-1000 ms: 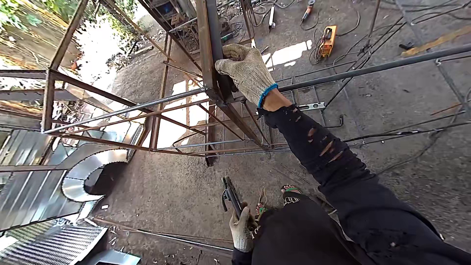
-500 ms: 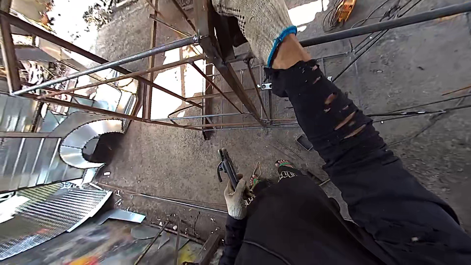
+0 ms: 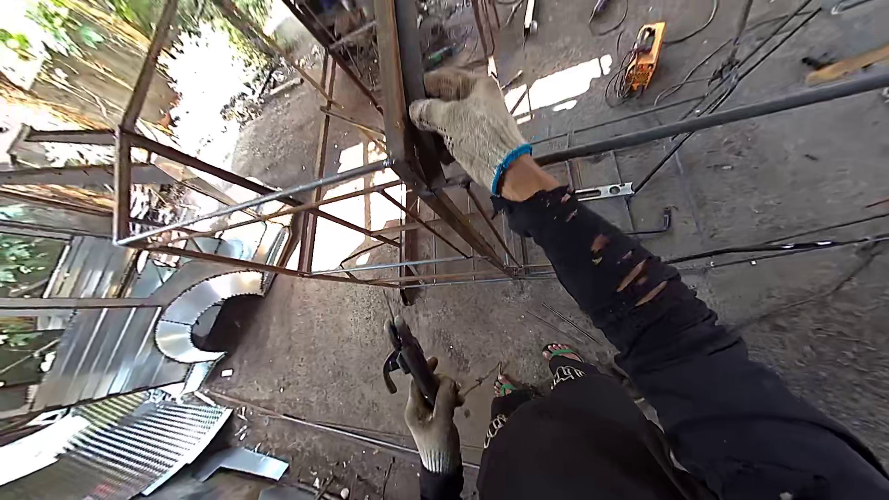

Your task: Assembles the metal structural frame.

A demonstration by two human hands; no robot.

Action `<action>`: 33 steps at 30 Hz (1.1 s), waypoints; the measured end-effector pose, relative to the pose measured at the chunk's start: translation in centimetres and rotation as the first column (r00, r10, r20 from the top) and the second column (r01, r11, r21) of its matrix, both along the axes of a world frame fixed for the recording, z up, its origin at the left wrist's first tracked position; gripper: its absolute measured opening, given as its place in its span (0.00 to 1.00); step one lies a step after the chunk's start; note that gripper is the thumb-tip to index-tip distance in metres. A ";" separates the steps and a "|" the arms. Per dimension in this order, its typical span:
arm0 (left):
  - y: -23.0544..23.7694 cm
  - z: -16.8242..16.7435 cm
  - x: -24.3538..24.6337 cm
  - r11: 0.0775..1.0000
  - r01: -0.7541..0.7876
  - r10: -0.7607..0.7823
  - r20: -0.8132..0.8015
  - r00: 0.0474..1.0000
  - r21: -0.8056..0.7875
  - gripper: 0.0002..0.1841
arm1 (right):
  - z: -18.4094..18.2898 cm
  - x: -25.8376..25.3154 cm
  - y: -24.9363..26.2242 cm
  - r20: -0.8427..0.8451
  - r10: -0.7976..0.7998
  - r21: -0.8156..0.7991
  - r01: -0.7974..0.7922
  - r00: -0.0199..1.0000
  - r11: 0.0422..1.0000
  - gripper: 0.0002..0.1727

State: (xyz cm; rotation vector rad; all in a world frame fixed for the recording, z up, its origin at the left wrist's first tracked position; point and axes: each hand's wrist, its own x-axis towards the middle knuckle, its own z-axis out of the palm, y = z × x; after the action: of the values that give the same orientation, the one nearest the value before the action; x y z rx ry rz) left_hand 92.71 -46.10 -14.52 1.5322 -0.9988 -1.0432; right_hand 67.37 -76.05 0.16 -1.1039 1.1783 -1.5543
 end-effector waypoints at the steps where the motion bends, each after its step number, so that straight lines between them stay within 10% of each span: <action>1: 0.2 -0.1 -0.2 1.000 -0.004 0.004 -0.012 1.000 0.000 0.27 | -0.1 0.0 0.0 -0.015 0.001 -0.001 -0.001 1.000 1.000 0.14; 33: 1.4 -1.6 -1.6 0.996 -0.002 0.016 -0.167 0.986 0.084 0.27 | 0.0 0.1 0.7 -0.049 -0.001 0.018 0.002 0.999 1.000 0.13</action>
State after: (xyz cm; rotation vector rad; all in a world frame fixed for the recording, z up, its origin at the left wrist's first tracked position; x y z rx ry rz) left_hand 91.11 -44.69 -16.14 1.4872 -0.8407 -1.1991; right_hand 67.45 -75.38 0.14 -1.1350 1.2235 -1.5228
